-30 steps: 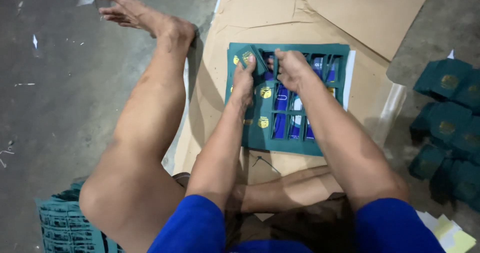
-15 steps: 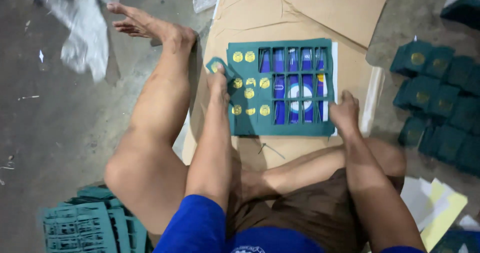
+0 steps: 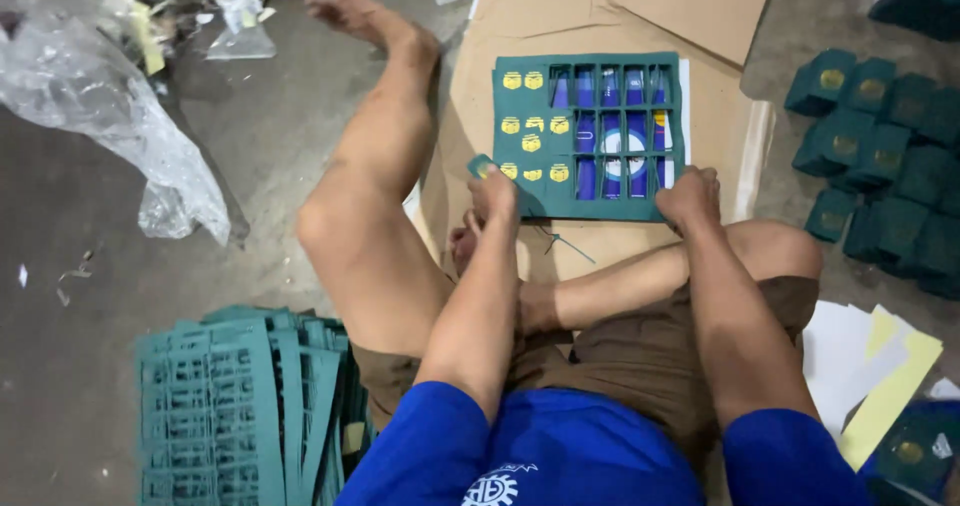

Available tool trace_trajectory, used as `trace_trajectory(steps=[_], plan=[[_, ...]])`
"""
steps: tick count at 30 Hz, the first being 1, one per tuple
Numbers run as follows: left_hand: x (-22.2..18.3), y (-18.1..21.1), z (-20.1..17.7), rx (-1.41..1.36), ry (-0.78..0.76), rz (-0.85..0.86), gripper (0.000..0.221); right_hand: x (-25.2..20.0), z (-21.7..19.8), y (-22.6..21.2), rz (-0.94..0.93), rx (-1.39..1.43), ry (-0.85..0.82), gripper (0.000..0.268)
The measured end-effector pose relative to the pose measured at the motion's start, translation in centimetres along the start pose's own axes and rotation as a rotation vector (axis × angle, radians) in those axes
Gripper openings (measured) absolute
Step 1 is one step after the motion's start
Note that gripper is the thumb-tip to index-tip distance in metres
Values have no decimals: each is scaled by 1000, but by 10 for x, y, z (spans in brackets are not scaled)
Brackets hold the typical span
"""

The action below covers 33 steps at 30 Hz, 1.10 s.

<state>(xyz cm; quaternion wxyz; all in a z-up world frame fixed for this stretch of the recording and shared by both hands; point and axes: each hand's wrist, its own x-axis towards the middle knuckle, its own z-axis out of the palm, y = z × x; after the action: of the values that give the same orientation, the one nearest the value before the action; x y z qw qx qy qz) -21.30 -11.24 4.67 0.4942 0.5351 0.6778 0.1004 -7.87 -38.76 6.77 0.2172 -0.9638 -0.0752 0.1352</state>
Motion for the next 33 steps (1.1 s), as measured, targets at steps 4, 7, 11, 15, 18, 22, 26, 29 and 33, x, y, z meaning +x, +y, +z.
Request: trace_trajectory(steps=[4, 7, 11, 15, 18, 22, 26, 29, 33], plan=[[-26, -34, -7, 2, -36, 233, 54, 21, 17, 40, -73, -48, 13, 50], [-25, -43, -9, 98, 19, 284, 52, 35, 31, 57, -160, -36, 43, 45], [-40, -30, -28, 160, -64, 311, 52, 42, 31, 57, -136, -9, 103, 39], [-40, -22, -40, 219, -99, 310, 51, 37, 23, 43, 34, -38, 133, 30], [-16, -31, -32, 205, -103, 295, 54, 33, 17, 37, 25, -64, 100, 30], [-6, -33, -37, 221, -83, 282, 54, 35, 17, 34, -58, -77, 169, 26], [22, -51, -33, 279, -203, 362, 53, 10, -11, 3, 57, 29, 86, 25], [14, -47, -39, 187, -167, 412, 50, 9, -11, 5, 188, 174, 39, 33], [-38, -21, -72, -4, -56, 579, 40, 30, 17, 39, -92, 108, 327, 54]])
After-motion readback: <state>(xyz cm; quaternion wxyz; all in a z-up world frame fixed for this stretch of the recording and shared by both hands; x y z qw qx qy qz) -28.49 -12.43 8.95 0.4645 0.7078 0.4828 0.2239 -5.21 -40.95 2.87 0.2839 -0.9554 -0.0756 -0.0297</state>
